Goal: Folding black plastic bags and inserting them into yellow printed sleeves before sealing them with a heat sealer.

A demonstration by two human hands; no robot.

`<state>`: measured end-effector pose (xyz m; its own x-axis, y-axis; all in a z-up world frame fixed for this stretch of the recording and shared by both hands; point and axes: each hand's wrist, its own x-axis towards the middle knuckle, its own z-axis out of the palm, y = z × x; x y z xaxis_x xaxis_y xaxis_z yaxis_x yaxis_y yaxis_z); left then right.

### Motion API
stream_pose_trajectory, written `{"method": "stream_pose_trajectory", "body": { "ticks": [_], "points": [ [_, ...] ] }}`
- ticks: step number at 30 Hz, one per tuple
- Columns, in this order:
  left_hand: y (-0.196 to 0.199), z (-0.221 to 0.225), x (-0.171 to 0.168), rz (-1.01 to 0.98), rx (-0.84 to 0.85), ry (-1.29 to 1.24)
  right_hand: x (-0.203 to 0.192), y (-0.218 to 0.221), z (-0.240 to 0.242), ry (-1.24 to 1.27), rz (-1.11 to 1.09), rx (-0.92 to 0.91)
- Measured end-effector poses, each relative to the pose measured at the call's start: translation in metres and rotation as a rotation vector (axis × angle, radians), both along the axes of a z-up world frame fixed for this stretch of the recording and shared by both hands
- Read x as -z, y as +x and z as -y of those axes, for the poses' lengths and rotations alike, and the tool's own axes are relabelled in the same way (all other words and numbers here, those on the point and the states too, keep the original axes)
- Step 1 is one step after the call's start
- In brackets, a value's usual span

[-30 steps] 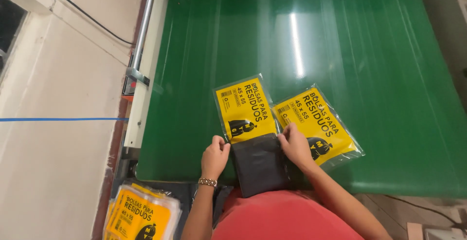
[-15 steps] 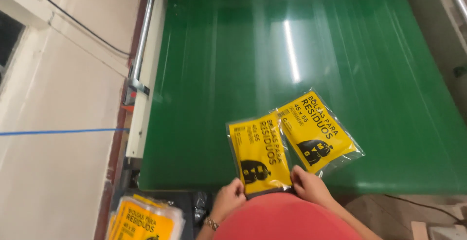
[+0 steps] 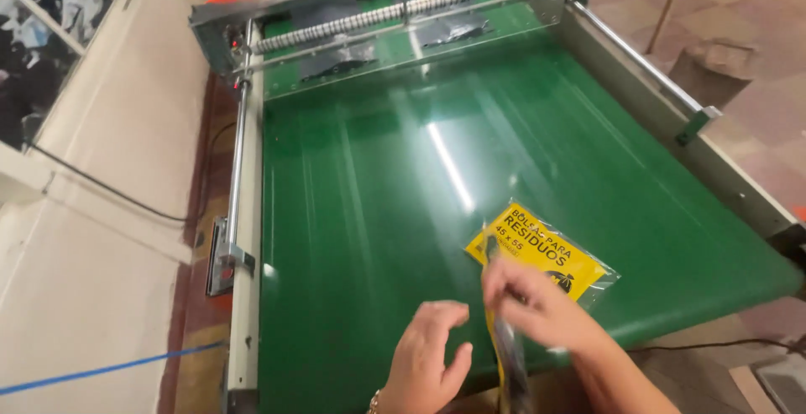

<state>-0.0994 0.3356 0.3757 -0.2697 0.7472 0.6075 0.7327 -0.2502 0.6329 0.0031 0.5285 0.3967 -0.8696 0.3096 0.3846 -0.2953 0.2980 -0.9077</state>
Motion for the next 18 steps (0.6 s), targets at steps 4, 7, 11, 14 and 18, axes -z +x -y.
{"method": "stream_pose_trajectory", "body": {
  "ticks": [4, 7, 11, 14, 18],
  "points": [
    [-0.016, -0.006, -0.002, -0.142, 0.202, -0.090, -0.025, 0.030, 0.042, 0.328, 0.160, -0.215],
    [-0.016, -0.015, -0.004, -0.149, 0.462, -0.053, -0.018, 0.054, 0.053, 0.315, 0.224, -0.152],
    [-0.004, -0.026, 0.026, -0.239, 0.643, -0.212, 0.010, 0.095, 0.058, 0.181, 0.185, 0.008],
    [0.022, -0.029, 0.028, -0.171, 0.560, -0.235, 0.073, 0.148, 0.047, -0.097, 0.237, 0.175],
    [0.060, -0.053, 0.033, -0.066, 0.609, -0.070, 0.110, 0.227, 0.038, -0.420, 0.098, 0.189]
  ]
}}
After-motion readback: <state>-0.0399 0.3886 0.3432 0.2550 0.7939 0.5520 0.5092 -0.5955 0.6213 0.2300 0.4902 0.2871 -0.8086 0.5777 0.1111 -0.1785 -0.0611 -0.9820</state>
